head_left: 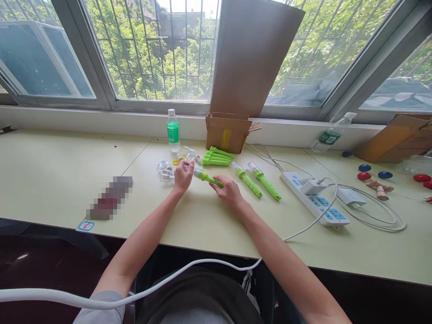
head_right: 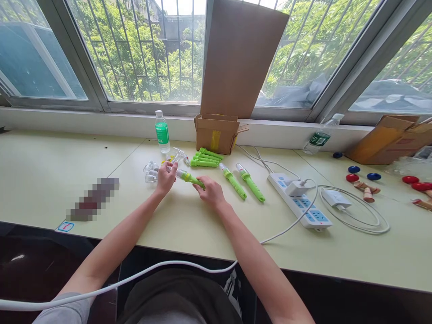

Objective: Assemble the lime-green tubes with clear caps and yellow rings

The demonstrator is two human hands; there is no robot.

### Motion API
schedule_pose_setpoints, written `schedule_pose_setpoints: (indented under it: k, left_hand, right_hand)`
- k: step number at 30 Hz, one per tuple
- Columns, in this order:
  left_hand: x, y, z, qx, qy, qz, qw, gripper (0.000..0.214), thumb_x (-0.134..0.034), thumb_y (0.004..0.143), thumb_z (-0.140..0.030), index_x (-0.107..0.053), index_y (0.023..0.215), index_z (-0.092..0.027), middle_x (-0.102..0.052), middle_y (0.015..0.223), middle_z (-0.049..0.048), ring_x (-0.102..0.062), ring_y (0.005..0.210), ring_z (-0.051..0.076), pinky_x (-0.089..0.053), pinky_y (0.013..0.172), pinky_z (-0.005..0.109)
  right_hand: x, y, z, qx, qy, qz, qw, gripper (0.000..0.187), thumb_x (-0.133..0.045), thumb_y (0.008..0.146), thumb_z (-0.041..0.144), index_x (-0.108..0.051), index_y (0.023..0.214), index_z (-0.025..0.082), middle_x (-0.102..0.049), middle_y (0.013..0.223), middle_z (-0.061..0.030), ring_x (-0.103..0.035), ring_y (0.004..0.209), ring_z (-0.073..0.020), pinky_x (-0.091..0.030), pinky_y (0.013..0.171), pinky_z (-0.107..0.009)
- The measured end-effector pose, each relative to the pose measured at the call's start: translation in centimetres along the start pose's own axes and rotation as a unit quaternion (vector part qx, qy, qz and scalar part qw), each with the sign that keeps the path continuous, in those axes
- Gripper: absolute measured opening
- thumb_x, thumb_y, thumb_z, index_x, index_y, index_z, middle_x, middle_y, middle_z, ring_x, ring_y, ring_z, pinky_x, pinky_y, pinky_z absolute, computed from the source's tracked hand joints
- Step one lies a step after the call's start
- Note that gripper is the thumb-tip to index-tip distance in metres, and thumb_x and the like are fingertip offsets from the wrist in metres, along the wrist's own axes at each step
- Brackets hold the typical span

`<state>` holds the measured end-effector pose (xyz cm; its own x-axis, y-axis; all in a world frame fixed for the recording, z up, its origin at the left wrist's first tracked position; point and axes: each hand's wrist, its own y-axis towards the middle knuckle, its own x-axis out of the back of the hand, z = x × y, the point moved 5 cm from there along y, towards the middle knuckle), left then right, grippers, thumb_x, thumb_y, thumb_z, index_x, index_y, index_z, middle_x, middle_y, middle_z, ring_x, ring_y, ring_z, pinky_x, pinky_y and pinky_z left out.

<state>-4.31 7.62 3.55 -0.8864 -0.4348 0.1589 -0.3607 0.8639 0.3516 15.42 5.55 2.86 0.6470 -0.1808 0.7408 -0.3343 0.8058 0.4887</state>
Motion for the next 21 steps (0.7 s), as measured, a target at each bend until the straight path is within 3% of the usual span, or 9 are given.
schedule_pose_setpoints:
  k: [7,12,17,21]
  left_hand:
    - [-0.3,-0.2,0.1,0.033,-0.062,0.018,0.997,0.040,-0.063,0.072,-0.053,-0.050,0.090,-0.020,-0.053,0.057,-0.0043,-0.053,0.042,0.011,-0.040,0.042,0.022]
    - [-0.5,0.0,0.4,0.051,-0.103,0.022,0.993,0.047,-0.067,0.069,-0.052,-0.048,0.095,-0.018,-0.057,0.062,-0.0027,-0.054,0.042,0.010,-0.044,0.041,0.021]
    - [-0.8,0.1,0.7,0.075,-0.159,0.021,0.984,0.053,-0.071,0.065,-0.049,-0.046,0.100,-0.018,-0.061,0.070,0.0004,-0.060,0.054,0.013,-0.052,0.047,0.025]
    - [-1.1,0.1,1.0,0.110,-0.219,0.024,0.969,0.057,-0.076,0.063,-0.044,-0.044,0.103,-0.017,-0.061,0.075,0.0021,-0.064,0.064,0.015,-0.058,0.058,0.032]
  right_hand:
    - [-0.3,0.1,-0.2,0.000,0.033,0.018,0.999,0.039,-0.065,0.075,0.036,-0.056,0.110,0.020,-0.067,0.095,-0.0069,-0.062,0.083,-0.0210,-0.045,0.069,-0.030]
    - [-0.2,0.1,-0.4,-0.008,0.019,0.007,1.000,0.025,-0.060,0.079,0.035,-0.057,0.098,0.019,-0.066,0.092,-0.0063,-0.060,0.073,-0.0188,-0.043,0.064,-0.029]
    - [0.0,0.2,-0.2,-0.011,-0.008,0.002,1.000,0.025,-0.053,0.085,0.038,-0.060,0.102,0.020,-0.067,0.096,-0.0075,-0.061,0.082,-0.0220,-0.043,0.068,-0.030]
    - [-0.1,0.2,-0.4,-0.020,0.003,0.012,1.000,0.031,-0.055,0.083,0.040,-0.057,0.108,0.020,-0.067,0.089,-0.0069,-0.062,0.077,-0.0214,-0.042,0.065,-0.029]
